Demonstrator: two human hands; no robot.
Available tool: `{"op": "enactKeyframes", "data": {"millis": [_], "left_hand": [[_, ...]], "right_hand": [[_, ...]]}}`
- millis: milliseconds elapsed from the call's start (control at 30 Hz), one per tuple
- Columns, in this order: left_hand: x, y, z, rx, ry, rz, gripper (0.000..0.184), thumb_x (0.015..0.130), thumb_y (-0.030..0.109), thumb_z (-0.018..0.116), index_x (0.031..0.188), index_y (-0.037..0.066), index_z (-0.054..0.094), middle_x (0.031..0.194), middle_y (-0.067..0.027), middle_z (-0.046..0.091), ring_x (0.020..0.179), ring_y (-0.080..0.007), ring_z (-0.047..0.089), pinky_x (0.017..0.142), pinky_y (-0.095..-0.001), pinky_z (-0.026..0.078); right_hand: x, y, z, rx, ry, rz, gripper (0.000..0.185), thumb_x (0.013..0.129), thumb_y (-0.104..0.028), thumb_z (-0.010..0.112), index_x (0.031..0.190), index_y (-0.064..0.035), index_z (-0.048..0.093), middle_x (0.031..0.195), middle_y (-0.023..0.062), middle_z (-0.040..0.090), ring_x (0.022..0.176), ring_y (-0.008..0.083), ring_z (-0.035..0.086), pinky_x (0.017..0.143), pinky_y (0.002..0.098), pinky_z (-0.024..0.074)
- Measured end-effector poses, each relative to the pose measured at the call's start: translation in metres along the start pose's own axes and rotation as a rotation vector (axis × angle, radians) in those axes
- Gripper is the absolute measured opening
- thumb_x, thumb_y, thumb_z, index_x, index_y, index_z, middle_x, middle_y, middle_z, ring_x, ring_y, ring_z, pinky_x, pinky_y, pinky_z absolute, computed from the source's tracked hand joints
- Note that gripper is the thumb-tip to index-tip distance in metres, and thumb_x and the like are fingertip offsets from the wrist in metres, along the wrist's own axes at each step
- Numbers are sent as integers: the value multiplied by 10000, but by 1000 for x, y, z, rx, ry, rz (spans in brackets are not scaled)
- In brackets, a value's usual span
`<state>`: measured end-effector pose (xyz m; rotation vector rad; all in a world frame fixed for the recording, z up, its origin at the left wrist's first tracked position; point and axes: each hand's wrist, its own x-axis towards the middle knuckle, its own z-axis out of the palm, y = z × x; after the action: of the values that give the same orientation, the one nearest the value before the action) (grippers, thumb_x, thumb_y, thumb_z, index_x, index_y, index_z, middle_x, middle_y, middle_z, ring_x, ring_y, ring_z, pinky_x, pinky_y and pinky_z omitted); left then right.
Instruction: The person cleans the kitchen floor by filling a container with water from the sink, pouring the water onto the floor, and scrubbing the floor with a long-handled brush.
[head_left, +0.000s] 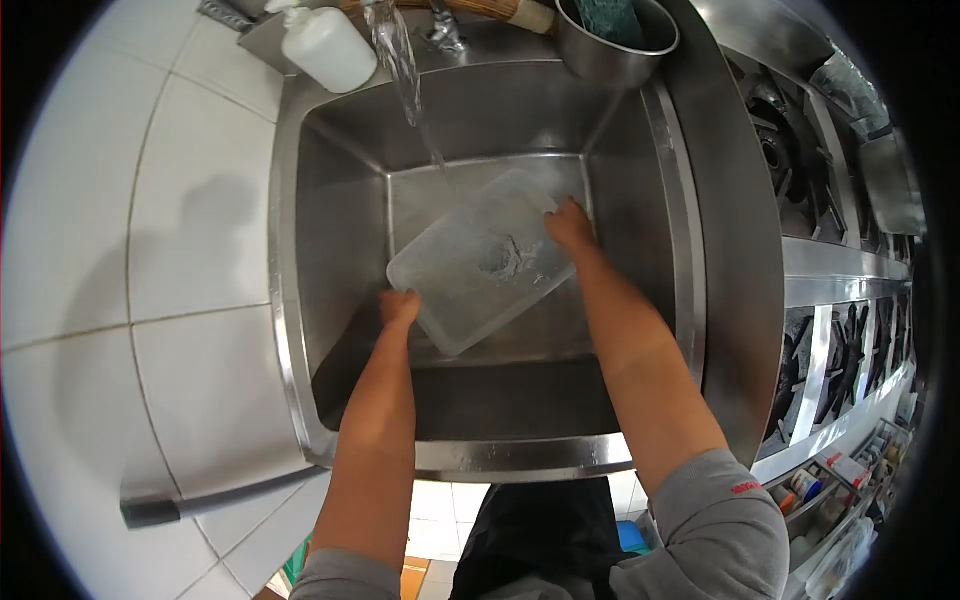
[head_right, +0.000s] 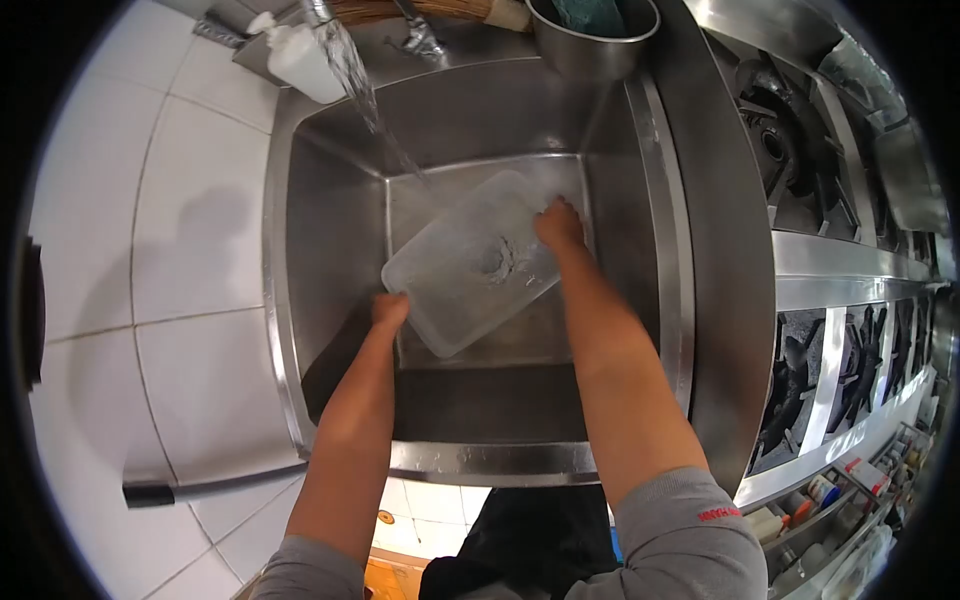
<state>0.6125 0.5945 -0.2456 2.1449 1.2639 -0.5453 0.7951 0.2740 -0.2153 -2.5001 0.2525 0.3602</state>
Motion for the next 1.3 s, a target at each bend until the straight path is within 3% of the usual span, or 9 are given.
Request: {"op": "enactKeyframes", "data": {"millis": [100, 200, 267, 367, 433, 567, 733, 1067, 1300], "left_hand": [[4, -9, 15, 132, -166, 35, 522, 918, 353, 586, 1187, -95, 586, 1177, -275, 626, 1056, -452, 628, 928, -473, 493], [10, -15, 40, -385, -77, -270, 522, 961, 407, 523, 1092, -83, 646, 1119, -248, 659, 1050, -431, 636, 914, -482, 496], [8, -15, 39, -7, 159, -108, 551, 985, 455, 474, 1037, -54, 679, 1076, -249, 670, 1050, -426, 634, 902, -491, 498], [-28, 11, 16, -32, 217, -91, 526, 981, 478, 480, 1059, 1, 687, 1084, -241, 670, 1045, -430, 630, 894, -499, 496], [-32, 11, 5, -35, 255, -51, 506, 976, 477, 491, 1053, 18, 691, 1085, -236, 671, 1042, -433, 630, 893, -500, 495], [-51, 19, -31, 36, 355, 48, 463, 964, 452, 522, 985, 23, 694, 1045, -234, 680, 1001, -449, 634, 862, -511, 498], [-84, 12, -68, 5, 383, 254, 434, 956, 415, 546, 878, 6, 670, 916, -242, 680, 909, -467, 640, 789, -529, 501], [-169, 16, -177, -122, 474, 676, 421, 906, 318, 640, 664, -15, 551, 697, -254, 588, 674, -461, 581, 621, -524, 429], [-260, 8, -257, -169, 465, 786, 409, 899, 303, 637, 659, -18, 557, 673, -238, 595, 675, -442, 589, 628, -501, 440]], "right_hand": [[16, 10, 19, -132, -163, -36, 347, 886, -223, 561, 1164, -19, 598, 1199, 239, 599, 1117, 402, 585, 951, 487, 484], [14, 18, 18, -264, -129, -102, 302, 936, -270, 527, 1150, -71, 604, 1171, 226, 620, 1050, 410, 616, 905, 481, 509], [12, 40, 28, -158, -50, -195, 291, 946, -273, 537, 1083, -33, 626, 953, 230, 671, 923, 402, 656, 812, 482, 518], [4, 76, 47, -80, -24, -226, 309, 945, -290, 551, 952, 5, 644, 877, 229, 667, 874, 391, 662, 776, 470, 511], [-18, 74, 40, 21, -37, -168, 367, 959, -348, 522, 854, -17, 643, 861, 258, 654, 856, 442, 636, 752, 510, 498], [-62, 77, 29, 33, -7, -124, 350, 935, -307, 574, 867, 30, 637, 853, 222, 667, 798, 394, 649, 738, 467, 497], [-115, 43, -34, 165, -37, 14, 337, 918, -282, 568, 840, 40, 633, 844, 232, 655, 782, 392, 643, 725, 452, 493], [-207, -20, -172, 179, 133, -136, 278, 880, -246, 599, 839, 20, 671, 847, 276, 659, 882, 450, 645, 781, 485, 512], [-315, -42, -255, 191, 204, -189, 312, 869, -246, 616, 767, 47, 643, 793, 280, 648, 842, 455, 645, 757, 475, 505]]}}
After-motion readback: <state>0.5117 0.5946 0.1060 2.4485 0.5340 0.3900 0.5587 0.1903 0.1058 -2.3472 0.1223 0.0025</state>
